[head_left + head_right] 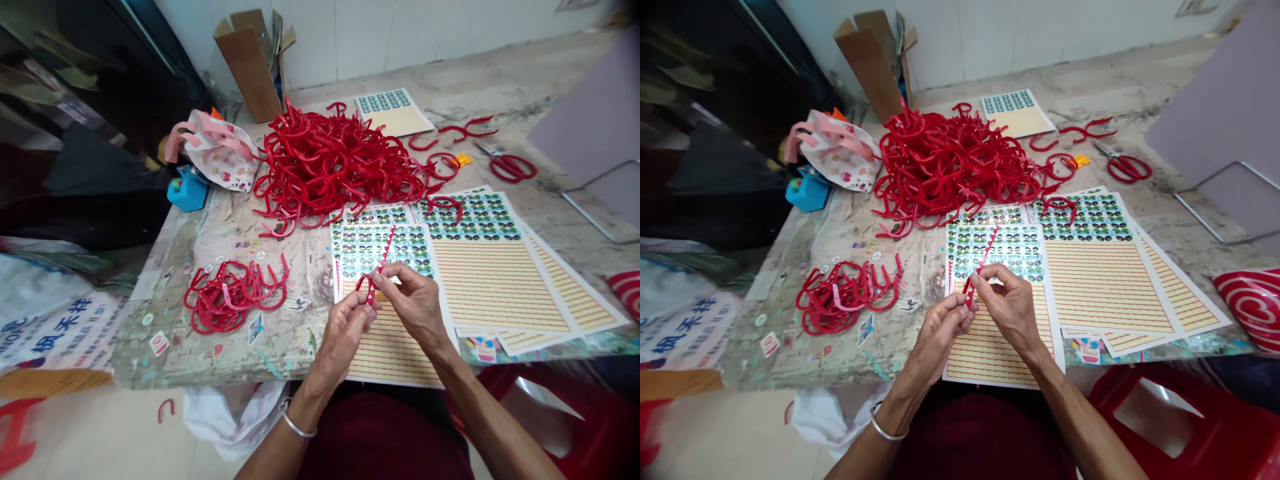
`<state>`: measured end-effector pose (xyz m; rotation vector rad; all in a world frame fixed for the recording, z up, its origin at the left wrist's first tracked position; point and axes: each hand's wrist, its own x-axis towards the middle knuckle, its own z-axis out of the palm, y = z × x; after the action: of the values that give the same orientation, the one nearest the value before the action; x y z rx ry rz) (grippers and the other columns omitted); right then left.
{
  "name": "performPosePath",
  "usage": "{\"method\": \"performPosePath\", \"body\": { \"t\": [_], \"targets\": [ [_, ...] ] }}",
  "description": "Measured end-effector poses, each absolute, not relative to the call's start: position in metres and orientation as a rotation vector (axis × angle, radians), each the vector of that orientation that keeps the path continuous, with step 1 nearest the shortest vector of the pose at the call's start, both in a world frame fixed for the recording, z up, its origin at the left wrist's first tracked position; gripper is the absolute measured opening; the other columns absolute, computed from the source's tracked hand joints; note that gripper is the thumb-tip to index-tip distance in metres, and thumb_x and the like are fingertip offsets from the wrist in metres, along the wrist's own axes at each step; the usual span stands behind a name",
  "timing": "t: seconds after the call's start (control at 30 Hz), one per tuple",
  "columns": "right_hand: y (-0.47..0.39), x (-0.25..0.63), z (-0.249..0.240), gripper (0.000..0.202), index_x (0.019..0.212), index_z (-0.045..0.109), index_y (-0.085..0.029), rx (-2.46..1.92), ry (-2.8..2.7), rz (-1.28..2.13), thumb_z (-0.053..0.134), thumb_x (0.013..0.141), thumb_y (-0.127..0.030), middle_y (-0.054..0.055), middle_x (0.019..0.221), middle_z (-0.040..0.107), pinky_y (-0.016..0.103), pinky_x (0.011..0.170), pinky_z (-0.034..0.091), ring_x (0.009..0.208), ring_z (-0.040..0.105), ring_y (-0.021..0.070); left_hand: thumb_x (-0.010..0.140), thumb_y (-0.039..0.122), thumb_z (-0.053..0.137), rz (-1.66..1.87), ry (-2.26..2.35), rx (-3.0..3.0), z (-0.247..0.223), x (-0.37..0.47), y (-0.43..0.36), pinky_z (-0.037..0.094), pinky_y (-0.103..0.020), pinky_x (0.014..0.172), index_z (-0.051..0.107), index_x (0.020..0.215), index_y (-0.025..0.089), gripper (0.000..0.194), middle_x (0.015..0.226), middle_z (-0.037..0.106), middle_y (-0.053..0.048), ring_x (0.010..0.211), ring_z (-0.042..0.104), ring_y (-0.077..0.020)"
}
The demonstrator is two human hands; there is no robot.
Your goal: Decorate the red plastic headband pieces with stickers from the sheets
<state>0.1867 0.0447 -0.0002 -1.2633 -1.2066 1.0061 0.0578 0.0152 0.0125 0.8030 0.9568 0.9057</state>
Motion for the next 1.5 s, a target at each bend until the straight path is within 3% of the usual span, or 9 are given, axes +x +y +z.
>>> {"method": "performPosePath", "body": {
  "t": [0.37, 0.73, 1.17, 1.4, 1.5],
  "targets": [
    [0.037, 0.183, 0.009, 0.005, 0.076, 0.061, -0.018, -1.168, -1.285, 0.813, 0.06, 0.08, -0.015, 0.004, 0.081, 0.061, 0.028, 0.066, 0.05, 0.076, 0.06, 0.0148, 0.088, 0.03, 0.047, 0.935, 0.936, 0.683, 0.012, 0.063, 0.021, 0.023, -0.021, 0.055, 0.058, 0.079, 0.013, 0.022, 0.066, 0.04, 0.002, 0.059, 0.028, -0.0074],
    [0.024, 0.184, 0.021, 0.018, 0.083, 0.062, -0.018, -1.074, -1.517, 0.593, 0.061, 0.074, -0.003, 0.004, 0.082, 0.065, 0.032, 0.07, 0.048, 0.077, 0.06, 0.0161, 0.085, 0.034, 0.053, 0.978, 0.908, 0.624, 0.014, 0.065, 0.021, 0.02, -0.021, 0.052, 0.056, 0.074, 0.014, 0.024, 0.063, 0.034, 0.004, 0.057, 0.026, -0.0073],
    [0.037, 0.182, 0.007, 0.006, 0.077, 0.061, -0.019, -1.278, -1.302, 0.737, 0.059, 0.081, -0.022, 0.003, 0.08, 0.061, 0.026, 0.064, 0.053, 0.073, 0.059, 0.014, 0.084, 0.038, 0.053, 0.915, 0.92, 0.604, 0.013, 0.064, 0.019, 0.02, -0.02, 0.051, 0.057, 0.076, 0.014, 0.025, 0.061, 0.039, 0.004, 0.052, 0.023, -0.0063],
    [0.039, 0.183, 0.005, 0.008, 0.077, 0.062, -0.018, -1.291, -1.287, 0.813, 0.059, 0.081, -0.024, 0.003, 0.08, 0.061, 0.024, 0.064, 0.054, 0.075, 0.059, 0.0138, 0.086, 0.035, 0.05, 0.958, 0.957, 0.631, 0.016, 0.066, 0.017, 0.024, -0.02, 0.054, 0.058, 0.077, 0.013, 0.026, 0.065, 0.043, 0.002, 0.057, 0.031, -0.0067],
    [0.039, 0.183, 0.006, 0.006, 0.077, 0.063, -0.018, -1.274, -1.298, 0.826, 0.059, 0.081, -0.022, 0.004, 0.082, 0.062, 0.024, 0.064, 0.055, 0.077, 0.06, 0.014, 0.086, 0.035, 0.052, 0.975, 0.966, 0.68, 0.016, 0.066, 0.017, 0.023, -0.02, 0.052, 0.056, 0.074, 0.014, 0.024, 0.061, 0.039, 0.003, 0.055, 0.028, -0.0065]
  ]
}}
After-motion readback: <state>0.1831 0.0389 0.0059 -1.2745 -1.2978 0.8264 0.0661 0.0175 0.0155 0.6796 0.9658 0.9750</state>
